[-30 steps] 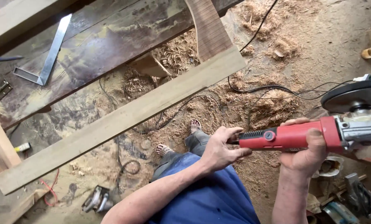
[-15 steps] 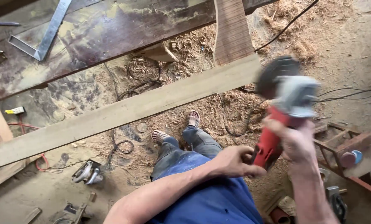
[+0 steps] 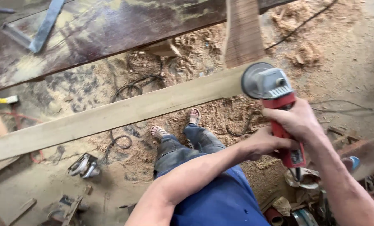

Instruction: Measuring, marking, and sanding wooden boards to prepare them for assembly

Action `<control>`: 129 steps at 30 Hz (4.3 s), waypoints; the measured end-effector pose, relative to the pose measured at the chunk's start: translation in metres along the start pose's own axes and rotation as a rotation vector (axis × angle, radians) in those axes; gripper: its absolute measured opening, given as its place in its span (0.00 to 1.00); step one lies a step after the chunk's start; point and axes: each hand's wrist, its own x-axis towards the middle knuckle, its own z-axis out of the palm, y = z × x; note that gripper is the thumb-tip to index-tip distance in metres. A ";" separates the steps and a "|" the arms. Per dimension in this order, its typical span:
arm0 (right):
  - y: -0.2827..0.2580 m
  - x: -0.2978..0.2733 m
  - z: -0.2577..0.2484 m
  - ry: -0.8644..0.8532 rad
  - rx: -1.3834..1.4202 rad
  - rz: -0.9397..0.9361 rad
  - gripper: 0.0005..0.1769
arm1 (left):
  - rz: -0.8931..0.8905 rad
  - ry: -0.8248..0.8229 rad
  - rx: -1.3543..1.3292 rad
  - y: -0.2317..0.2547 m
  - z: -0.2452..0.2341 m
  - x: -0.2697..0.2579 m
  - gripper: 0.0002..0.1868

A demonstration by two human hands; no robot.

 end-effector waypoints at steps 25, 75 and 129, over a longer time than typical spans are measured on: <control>-0.104 -0.067 0.189 -0.107 -0.132 -0.131 0.22 | 0.156 0.032 -0.306 -0.020 -0.161 -0.135 0.30; -0.112 -0.056 0.174 -0.032 -0.162 -0.116 0.13 | 0.134 -0.108 0.003 0.026 -0.157 -0.137 0.34; -0.381 -0.333 0.598 -0.339 -0.470 -0.177 0.21 | 0.663 0.560 -0.743 0.060 -0.620 -0.602 0.18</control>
